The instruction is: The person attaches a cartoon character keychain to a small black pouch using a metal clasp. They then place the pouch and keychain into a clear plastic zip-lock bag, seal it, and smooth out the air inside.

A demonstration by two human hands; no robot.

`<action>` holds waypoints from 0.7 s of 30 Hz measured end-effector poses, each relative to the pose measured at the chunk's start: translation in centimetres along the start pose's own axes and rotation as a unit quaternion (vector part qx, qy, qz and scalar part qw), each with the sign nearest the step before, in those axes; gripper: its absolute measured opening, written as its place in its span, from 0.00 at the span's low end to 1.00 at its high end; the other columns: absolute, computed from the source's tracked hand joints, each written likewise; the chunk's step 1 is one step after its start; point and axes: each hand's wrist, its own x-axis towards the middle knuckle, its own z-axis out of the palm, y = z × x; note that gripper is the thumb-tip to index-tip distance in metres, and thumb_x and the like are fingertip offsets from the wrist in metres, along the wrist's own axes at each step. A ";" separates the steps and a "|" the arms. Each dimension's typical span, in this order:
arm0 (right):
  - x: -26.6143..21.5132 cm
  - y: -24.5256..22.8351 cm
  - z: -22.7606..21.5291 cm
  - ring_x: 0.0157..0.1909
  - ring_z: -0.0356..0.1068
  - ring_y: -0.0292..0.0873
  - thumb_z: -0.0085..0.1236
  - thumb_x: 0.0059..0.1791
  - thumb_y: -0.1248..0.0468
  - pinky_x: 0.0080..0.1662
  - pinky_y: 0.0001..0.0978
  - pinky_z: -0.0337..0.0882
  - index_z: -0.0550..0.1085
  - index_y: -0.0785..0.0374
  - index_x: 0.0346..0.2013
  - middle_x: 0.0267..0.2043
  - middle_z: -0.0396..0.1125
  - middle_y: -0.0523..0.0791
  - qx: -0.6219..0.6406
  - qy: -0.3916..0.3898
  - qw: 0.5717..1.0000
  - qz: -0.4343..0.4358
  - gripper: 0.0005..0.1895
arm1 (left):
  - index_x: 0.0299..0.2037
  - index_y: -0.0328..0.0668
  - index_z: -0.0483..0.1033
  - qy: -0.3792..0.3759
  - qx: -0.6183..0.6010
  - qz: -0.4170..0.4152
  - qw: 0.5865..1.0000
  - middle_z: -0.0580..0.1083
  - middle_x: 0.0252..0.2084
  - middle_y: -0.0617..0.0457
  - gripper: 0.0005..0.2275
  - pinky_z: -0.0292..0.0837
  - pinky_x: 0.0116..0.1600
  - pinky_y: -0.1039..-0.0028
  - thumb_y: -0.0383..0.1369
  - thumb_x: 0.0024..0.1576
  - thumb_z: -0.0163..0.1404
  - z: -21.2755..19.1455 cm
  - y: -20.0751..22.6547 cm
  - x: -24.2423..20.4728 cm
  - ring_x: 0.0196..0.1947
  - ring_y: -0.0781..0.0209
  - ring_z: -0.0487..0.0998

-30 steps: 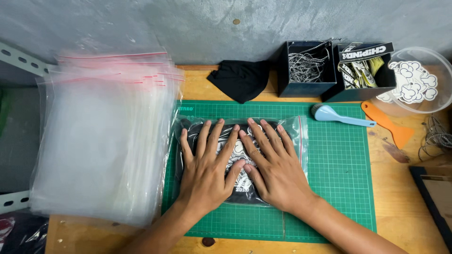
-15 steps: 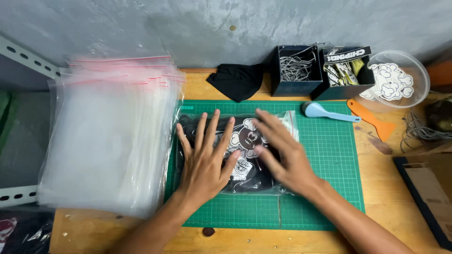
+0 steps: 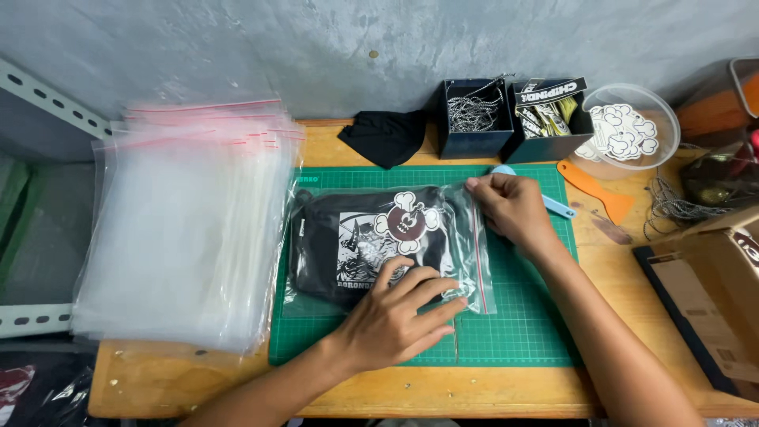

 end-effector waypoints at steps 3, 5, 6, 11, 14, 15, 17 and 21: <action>-0.1 0.5 -0.1 0.26 0.46 0.27 0.65 0.63 0.55 0.30 0.28 0.47 0.75 0.54 0.30 0.21 0.54 0.31 -0.082 0.015 0.995 -0.062 0.18 | 0.54 0.38 0.83 0.030 0.003 -0.021 0.999 0.79 0.59 0.43 0.09 0.67 0.63 0.44 0.32 0.68 0.63 -0.9 0.5 1.2 0.55 0.42 0.79; -0.3 0.7 0.1 0.26 0.47 0.27 0.65 0.63 0.55 0.31 0.28 0.47 0.74 0.53 0.29 0.21 0.55 0.31 -0.092 0.021 0.992 -0.080 0.19 | 0.55 0.40 0.84 0.043 0.009 -0.056 0.997 0.81 0.58 0.45 0.09 0.66 0.63 0.47 0.31 0.68 0.63 -0.9 0.2 1.6 0.56 0.45 0.80; -0.3 0.6 0.2 0.27 0.47 0.26 0.65 0.63 0.56 0.31 0.27 0.47 0.73 0.52 0.27 0.22 0.55 0.31 -0.103 0.028 0.989 -0.097 0.20 | 0.55 0.42 0.85 0.057 0.014 -0.092 0.994 0.82 0.57 0.47 0.08 0.65 0.63 0.49 0.30 0.67 0.62 -0.9 0.0 1.8 0.56 0.47 0.82; -0.1 0.8 0.0 0.14 0.55 0.34 0.59 0.60 0.61 0.21 0.25 0.50 0.84 0.64 0.37 0.12 0.60 0.42 -0.093 0.030 0.990 -0.101 0.12 | 0.58 0.44 0.85 0.069 0.045 -0.134 0.988 0.81 0.57 0.48 0.10 0.71 0.65 0.47 0.31 0.69 0.56 1.0 -6.8 4.7 0.60 0.44 0.82; 0.2 1.7 -0.1 0.11 0.59 0.39 0.57 0.59 0.63 0.17 0.28 0.53 0.82 0.68 0.36 0.12 0.61 0.47 -0.058 0.038 0.994 -0.085 0.13 | 0.58 0.42 0.84 0.054 0.034 -0.159 0.985 0.82 0.56 0.48 0.11 0.75 0.62 0.50 0.32 0.68 0.56 3.7 -11.0 7.1 0.60 0.42 0.83; 0.4 2.1 -0.2 0.10 0.61 0.40 0.58 0.59 0.65 0.15 0.29 0.54 0.81 0.70 0.37 0.14 0.64 0.48 -0.031 0.043 0.995 -0.085 0.11 | 0.56 0.41 0.85 0.042 0.011 -0.177 0.983 0.83 0.53 0.48 0.10 0.78 0.59 0.52 0.31 0.68 0.56 4.8 -12.3 7.9 0.57 0.42 0.85; 0.5 1.8 -0.1 0.13 0.62 0.37 0.58 0.57 0.66 0.18 0.26 0.55 0.82 0.68 0.38 0.14 0.63 0.46 -0.025 0.041 0.996 -0.078 0.09 | 0.53 0.39 0.86 0.013 -0.024 -0.212 0.977 0.84 0.49 0.46 0.09 0.81 0.55 0.54 0.30 0.67 0.56 4.7 -12.7 9.3 0.52 0.40 0.86; -0.2 0.9 0.0 0.19 0.64 0.35 0.59 0.53 0.68 0.25 0.22 0.60 0.85 0.66 0.41 0.17 0.66 0.43 -0.025 0.040 0.996 -0.072 0.08 | 0.41 0.45 0.88 -0.024 -0.078 -0.287 0.955 0.85 0.40 0.45 0.04 0.84 0.48 0.47 0.31 0.64 0.59 5.1 -13.3 11.1 0.46 0.34 0.87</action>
